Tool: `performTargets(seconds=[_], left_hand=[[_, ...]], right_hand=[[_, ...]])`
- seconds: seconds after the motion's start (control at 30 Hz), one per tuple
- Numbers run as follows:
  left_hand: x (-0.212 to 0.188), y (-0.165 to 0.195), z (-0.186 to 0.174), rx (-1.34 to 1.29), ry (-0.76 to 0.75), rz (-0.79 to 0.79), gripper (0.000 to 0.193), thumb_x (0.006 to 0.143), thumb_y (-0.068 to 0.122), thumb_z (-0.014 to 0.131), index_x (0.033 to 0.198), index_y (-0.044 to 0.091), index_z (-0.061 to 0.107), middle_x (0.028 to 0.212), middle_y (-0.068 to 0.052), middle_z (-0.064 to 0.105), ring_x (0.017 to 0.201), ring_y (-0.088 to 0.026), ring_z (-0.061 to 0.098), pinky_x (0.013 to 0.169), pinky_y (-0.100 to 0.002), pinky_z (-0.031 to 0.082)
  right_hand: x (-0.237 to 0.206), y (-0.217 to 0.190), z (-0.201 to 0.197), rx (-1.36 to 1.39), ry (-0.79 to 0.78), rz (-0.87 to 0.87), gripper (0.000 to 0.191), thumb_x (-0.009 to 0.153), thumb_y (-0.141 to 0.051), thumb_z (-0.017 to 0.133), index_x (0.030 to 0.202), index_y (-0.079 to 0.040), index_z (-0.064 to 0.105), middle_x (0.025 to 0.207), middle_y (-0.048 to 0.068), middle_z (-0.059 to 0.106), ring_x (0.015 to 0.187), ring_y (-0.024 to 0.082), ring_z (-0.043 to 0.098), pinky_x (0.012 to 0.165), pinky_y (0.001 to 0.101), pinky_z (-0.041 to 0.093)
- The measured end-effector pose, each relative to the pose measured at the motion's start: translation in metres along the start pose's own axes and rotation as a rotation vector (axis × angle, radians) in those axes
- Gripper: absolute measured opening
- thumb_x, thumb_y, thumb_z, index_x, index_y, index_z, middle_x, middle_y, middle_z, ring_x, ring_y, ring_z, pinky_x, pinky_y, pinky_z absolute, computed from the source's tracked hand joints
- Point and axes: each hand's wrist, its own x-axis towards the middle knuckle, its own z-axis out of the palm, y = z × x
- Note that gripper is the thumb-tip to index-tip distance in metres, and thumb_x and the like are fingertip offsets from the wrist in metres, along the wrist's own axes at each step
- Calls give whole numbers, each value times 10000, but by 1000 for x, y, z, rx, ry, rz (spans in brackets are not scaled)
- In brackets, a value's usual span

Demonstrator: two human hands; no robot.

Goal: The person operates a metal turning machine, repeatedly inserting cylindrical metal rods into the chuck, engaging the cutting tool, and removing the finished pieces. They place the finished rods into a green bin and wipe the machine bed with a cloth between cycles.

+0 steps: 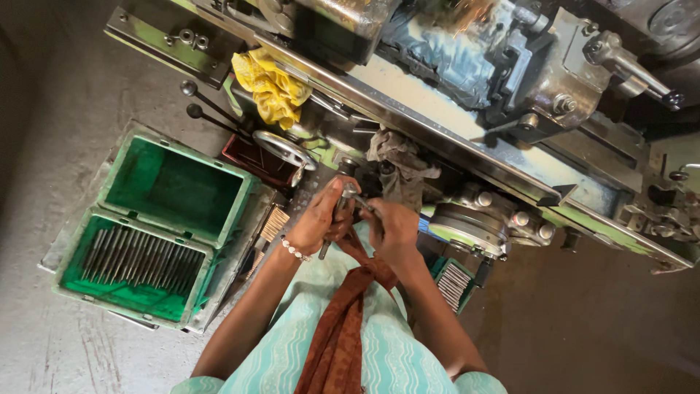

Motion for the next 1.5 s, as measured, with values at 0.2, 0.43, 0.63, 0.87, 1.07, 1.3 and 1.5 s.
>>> performTargets(seconds=[0.2,0.43,0.63,0.87,1.07,1.3,1.5], left_hand=[[5,-18,10,75,110,176,421,1074,448,507,1249,80,614,694,21,447,506,-53,350,430,-244,257],[7,20,26,1577,-226,442,464,1038,511,549,1260,106,585,950,-121,706,828,-312,712,644,-419,562],[18,27,35,1991,-846,548,574,1010,571,474,1315,90,546,960,-86,718,745,-301,726,584,-458,570],[82,13,41,39,179,-6,473,1105,550,483,919,117,516,657,50,424,470,-59,362,394,-243,259],[95,23,81,-34,62,-155,493,1032,549,437,776,129,464,584,60,308,409,-65,225,372,-248,132],[114,48,116,181,-107,-270,588,1041,591,417,661,144,380,507,63,261,390,-62,199,368,-255,138],[135,38,127,258,-100,-338,614,1035,629,411,640,164,345,513,78,270,399,-55,205,369,-233,141]], right_hand=[[-16,2,3,-87,48,61,213,927,-31,717,1119,-52,628,801,114,642,643,306,606,593,402,464],[-42,42,-20,1474,-344,1369,193,1123,-258,457,1052,-115,565,623,-55,464,420,49,372,344,245,231],[-53,99,-45,1368,-1088,1639,156,1051,-271,510,1066,-146,602,600,-74,431,422,22,342,350,207,203],[-10,96,-55,555,125,1050,175,1118,-190,535,1002,-67,581,733,23,553,597,142,494,521,323,420],[54,86,-99,-64,2,-34,247,862,-77,741,1069,-27,615,825,120,608,691,300,602,597,408,472],[77,109,-139,-174,-189,-197,334,784,-69,746,1090,-47,615,875,87,631,752,293,656,640,409,513],[61,134,-150,-168,-226,-73,319,737,-49,719,1043,-19,632,819,95,606,725,297,640,627,414,503]])
